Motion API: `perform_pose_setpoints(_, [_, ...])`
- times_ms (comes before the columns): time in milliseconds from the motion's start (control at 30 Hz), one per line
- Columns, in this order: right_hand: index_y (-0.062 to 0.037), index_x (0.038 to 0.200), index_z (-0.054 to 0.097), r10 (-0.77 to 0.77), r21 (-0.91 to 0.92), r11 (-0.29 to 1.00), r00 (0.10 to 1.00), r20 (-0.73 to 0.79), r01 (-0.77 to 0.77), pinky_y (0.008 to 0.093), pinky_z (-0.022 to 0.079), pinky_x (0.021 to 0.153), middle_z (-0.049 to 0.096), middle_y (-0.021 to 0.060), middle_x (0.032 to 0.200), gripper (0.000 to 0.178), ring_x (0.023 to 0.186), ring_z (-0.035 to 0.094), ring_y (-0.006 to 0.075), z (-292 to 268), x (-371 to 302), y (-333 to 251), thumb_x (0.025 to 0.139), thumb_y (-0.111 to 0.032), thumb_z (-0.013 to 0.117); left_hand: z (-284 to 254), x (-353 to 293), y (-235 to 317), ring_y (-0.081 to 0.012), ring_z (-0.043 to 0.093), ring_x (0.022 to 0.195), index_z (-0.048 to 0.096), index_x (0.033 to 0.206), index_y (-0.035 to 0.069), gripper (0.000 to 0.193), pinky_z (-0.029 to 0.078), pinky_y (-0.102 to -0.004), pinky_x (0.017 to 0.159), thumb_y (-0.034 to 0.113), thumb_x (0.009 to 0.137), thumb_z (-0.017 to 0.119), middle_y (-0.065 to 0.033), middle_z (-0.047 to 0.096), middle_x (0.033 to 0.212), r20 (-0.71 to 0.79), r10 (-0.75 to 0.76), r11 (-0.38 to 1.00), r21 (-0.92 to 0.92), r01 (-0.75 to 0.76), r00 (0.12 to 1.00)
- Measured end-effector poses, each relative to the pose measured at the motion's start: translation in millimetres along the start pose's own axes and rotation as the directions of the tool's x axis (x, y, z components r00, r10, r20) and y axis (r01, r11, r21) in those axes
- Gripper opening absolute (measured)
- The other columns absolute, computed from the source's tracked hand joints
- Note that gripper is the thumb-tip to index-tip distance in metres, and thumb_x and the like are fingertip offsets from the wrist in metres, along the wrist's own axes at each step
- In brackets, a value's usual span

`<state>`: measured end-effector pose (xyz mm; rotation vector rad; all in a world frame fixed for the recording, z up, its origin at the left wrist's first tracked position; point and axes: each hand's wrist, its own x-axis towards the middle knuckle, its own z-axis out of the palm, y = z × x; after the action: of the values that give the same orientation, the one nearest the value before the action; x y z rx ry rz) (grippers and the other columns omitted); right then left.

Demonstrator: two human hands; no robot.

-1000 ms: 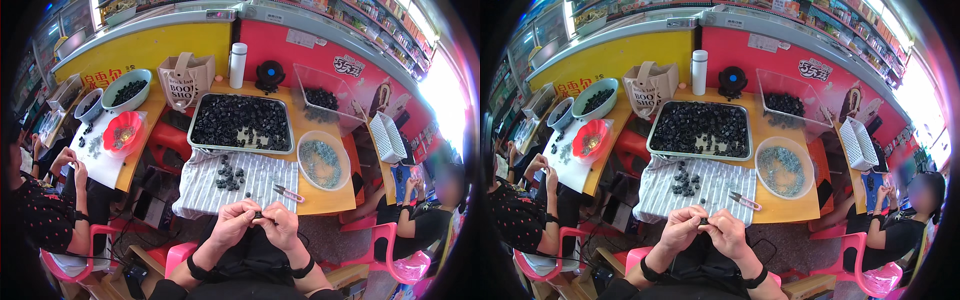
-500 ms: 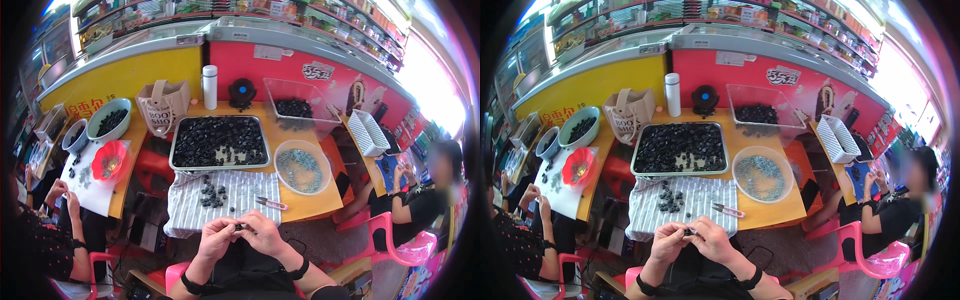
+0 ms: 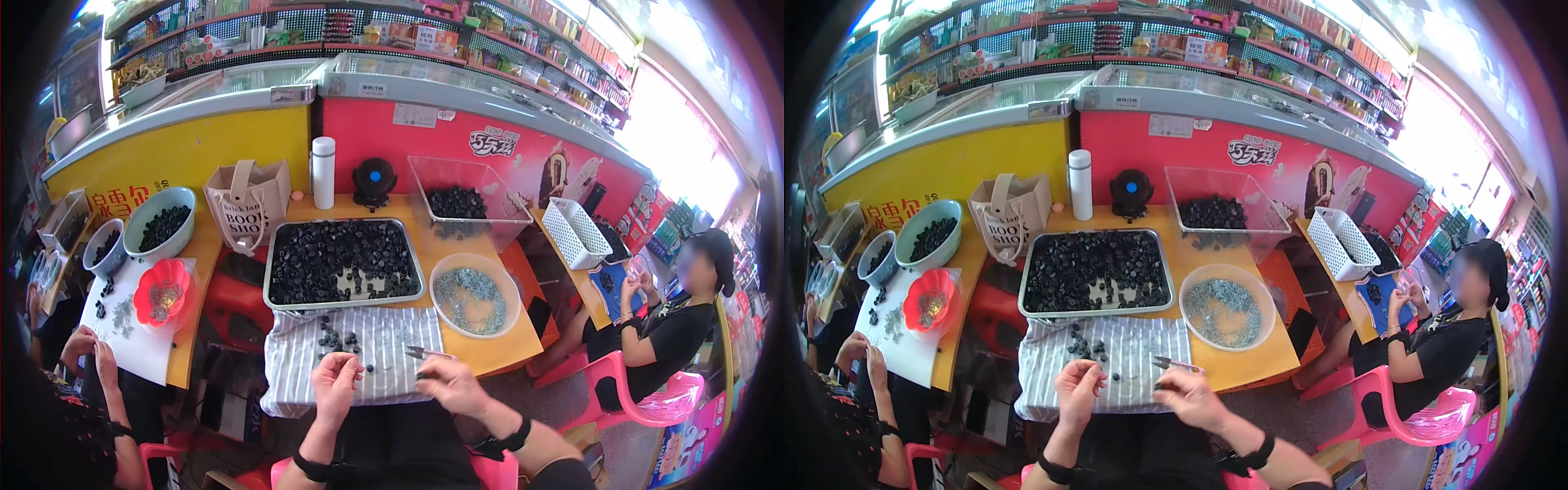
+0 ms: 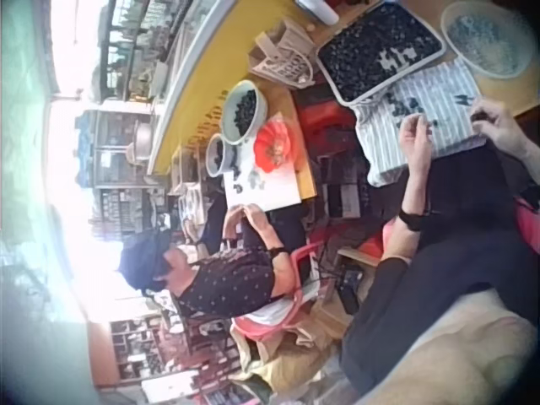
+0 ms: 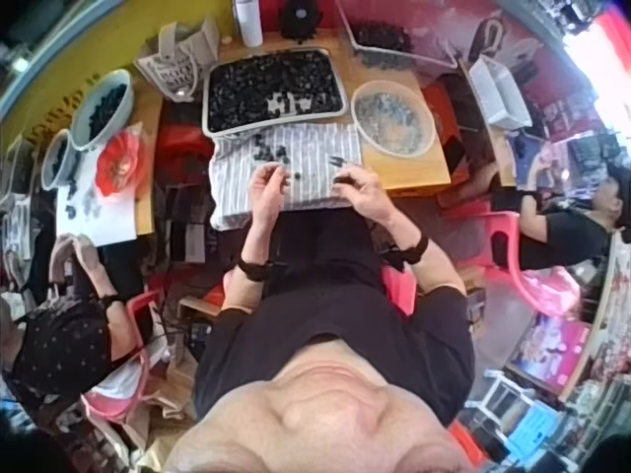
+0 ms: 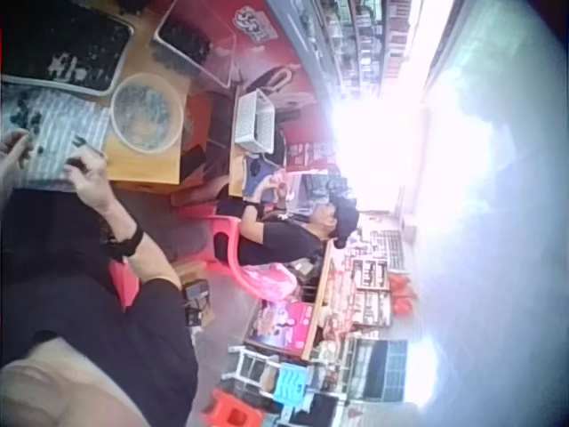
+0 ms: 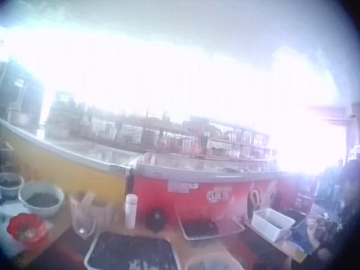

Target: Assembling or sorting small black rubber/plastic components on a table.

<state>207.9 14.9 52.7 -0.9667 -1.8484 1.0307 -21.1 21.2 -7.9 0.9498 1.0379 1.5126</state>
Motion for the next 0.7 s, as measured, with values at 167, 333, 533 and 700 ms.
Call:
perform_pose_setpoints(167, [0.0028,0.087,0.065,-0.159,-0.333,0.943,0.891,-0.425,0.01,0.0287,0.048,0.059,0.063,0.0034,0.072,0.013,0.064,0.058,0.0128,-90,116,-20,0.077,-0.002,0.071,-5,-1,-23,-0.0055,0.056,0.061,0.063,0.092,0.002,0.005,0.042,-0.0187,0.052,0.006,0.093,0.064,-0.0032,0.065,0.076,-0.087,0.075,0.996,0.056,-0.07,0.993])
perform_pose_setpoints(333, [0.0041,0.137,0.044,-0.258,-0.461,0.876,0.672,-0.694,-0.14,0.0368,0.051,0.088,0.054,0.0203,0.127,0.073,0.105,0.059,0.0288,-147,190,-63,0.072,0.0,0.076,-5,-4,-25,-0.0056,0.058,0.062,0.063,0.091,0.001,0.004,0.045,-0.0196,0.054,0.005,0.092,0.064,-0.0026,0.066,0.075,-0.033,0.166,0.967,0.201,-0.157,0.986])
perform_pose_setpoints(533, [0.0006,0.138,0.042,-0.51,-0.466,0.859,0.433,-0.743,0.212,0.0355,0.044,0.096,0.047,0.0179,0.14,0.058,0.118,0.053,0.0232,-70,146,-60,0.084,0.006,0.06,-9,0,-24,-0.0049,0.056,0.06,0.063,0.091,0.0,0.002,0.044,-0.02,0.053,0.001,0.09,0.064,-0.0027,0.066,0.073,-0.054,0.197,0.942,0.286,-0.174,0.979])
perform_pose_setpoints(700, [-0.0027,0.114,0.064,0.03,-0.347,0.932,0.978,-0.205,-0.101,0.0348,0.051,0.078,0.066,0.0132,0.104,0.033,0.096,0.062,0.0216,-39,154,-15,0.082,-0.009,0.07,-7,4,-23,-0.0056,0.054,0.061,0.065,0.088,-0.002,0.001,0.042,-0.0221,0.056,-0.001,0.088,0.065,-0.0037,0.063,0.071,-0.081,0.178,0.959,0.239,-0.155,0.981])
